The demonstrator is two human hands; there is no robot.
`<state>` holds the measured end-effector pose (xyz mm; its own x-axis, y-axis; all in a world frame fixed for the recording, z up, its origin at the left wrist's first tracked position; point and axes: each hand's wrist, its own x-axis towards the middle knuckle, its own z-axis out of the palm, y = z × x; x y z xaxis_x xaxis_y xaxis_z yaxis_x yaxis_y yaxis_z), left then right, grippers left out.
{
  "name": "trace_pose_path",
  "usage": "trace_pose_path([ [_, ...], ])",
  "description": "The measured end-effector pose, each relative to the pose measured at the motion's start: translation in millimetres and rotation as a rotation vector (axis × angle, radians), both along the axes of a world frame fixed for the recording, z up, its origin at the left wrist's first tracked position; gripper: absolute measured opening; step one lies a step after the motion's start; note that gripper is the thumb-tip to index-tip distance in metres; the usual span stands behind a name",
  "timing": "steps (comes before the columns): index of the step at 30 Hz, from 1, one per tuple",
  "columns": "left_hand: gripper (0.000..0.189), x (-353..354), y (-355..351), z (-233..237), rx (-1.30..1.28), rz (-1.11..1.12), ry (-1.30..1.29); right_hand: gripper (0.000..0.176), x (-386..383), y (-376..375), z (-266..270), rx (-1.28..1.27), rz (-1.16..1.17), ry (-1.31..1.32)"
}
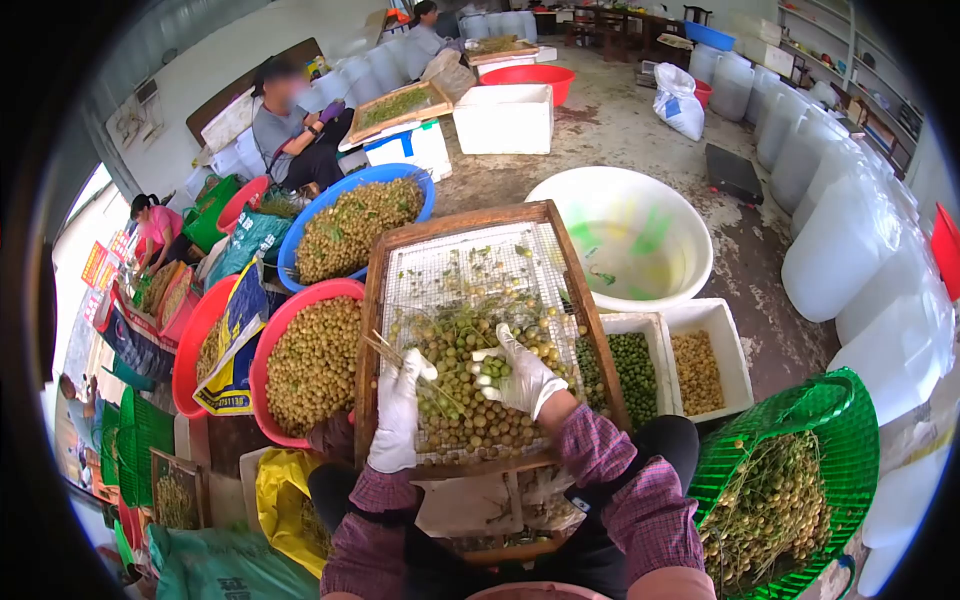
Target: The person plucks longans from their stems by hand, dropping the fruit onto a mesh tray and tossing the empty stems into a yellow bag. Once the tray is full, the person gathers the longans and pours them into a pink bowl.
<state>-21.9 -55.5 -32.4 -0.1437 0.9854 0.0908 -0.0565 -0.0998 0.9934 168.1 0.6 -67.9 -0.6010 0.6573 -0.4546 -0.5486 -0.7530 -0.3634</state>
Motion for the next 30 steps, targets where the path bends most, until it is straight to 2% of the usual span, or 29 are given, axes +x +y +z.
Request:
trace_pose_path([
  [1, 0.030, -2.5, -1.1, 8.0, 0.009, 0.063, 0.065, 0.055, -3.7, -1.5, -0.6, -0.031, -0.033, 0.026],
  [2, 0.025, -13.8, 4.0, 1.4, -0.001, 0.030, 0.116, 0.057, -2.9, 0.7, -6.1, -0.009, -0.005, 0.127],
  [6, 0.020, -12.7, 13.5, -7.8, 0.151, 0.006, 0.195, 0.055, -5.1, -4.5, -3.7, -0.001, 0.005, 0.238],
  [9, 0.020, -22.2, 18.4, -24.4, 0.028, -0.085, 0.133, 0.053, -4.1, -7.5, 4.5, -0.043, -0.021, 0.239],
  [10, 0.020, -22.2, 13.8, -21.4, 0.070, -0.076, 0.187, 0.052, -1.5, -7.2, 7.4, -0.036, -0.028, 0.234],
  [12, 0.024, -24.5, 10.2, -16.6, -0.004, -0.014, 0.272, 0.050, 8.9, -3.9, 15.4, -0.018, -0.056, 0.226],
  [13, 0.027, -23.3, 10.6, -13.7, -0.037, 0.006, 0.311, 0.044, 17.1, -1.5, 21.6, 0.007, -0.204, 0.178],
  [15, 0.031, -21.8, 13.7, -14.4, -0.172, 0.040, 0.013, 0.038, 52.6, 9.4, 39.6, 0.257, -0.399, 0.062],
  [17, 0.030, -27.6, 22.6, -21.5, -0.286, 0.010, -0.134, 0.030, 105.6, 25.4, 35.1, 0.456, -0.542, -0.140],
  [19, 0.030, -23.8, 21.4, -15.1, -0.304, 0.031, -0.335, 0.029, 141.4, 39.8, 27.8, 0.473, -0.681, -1.050],
  [21, 0.032, -20.2, 14.9, -7.8, -0.266, -0.085, -0.521, 0.037, 174.1, 46.8, -14.9, 0.459, -0.455, -1.629],
  [22, 0.034, -22.3, 18.0, -21.3, -0.307, -0.044, -0.548, 0.045, 182.8, 53.8, -37.4, 0.457, -0.315, -1.903],
  [23, 0.037, -20.7, 21.7, -20.5, -0.339, -0.001, -0.575, 0.053, 170.3, 55.1, -30.3, 0.459, -0.169, -2.169],
  [24, 0.038, -17.2, 18.7, -20.8, -0.282, 0.001, -0.572, 0.054, 155.8, 46.4, -28.2, 0.534, -0.371, -2.308],
  [25, 0.042, -17.7, 19.8, -20.6, -0.278, -0.044, -0.582, 0.048, 149.3, 47.4, -28.7, 0.869, -0.506, -2.179],
  [26, 0.043, -18.2, 20.6, -18.5, -0.269, -0.105, -0.611, 0.037, 110.2, 17.9, 29.8, 0.846, -0.421, -1.674],
  [27, 0.045, -18.6, 20.4, -16.9, -0.265, -0.170, -0.634, 0.027, 87.5, 11.8, 24.1, 1.074, -0.469, -1.537],
  [28, 0.044, -16.5, 18.2, -15.4, -0.261, -0.127, -0.684, 0.028, 65.2, -4.8, 28.7, 1.150, -0.284, -1.155],
  [29, 0.043, -12.0, 17.9, -11.7, -0.251, -0.088, -0.734, 0.035, 44.4, -18.3, 38.0, 1.008, 0.015, -0.967],
  [30, 0.043, -7.7, 17.5, -8.0, -0.239, -0.050, -0.785, 0.046, 24.8, -34.8, 48.4, 1.172, 0.167, -1.187],
])
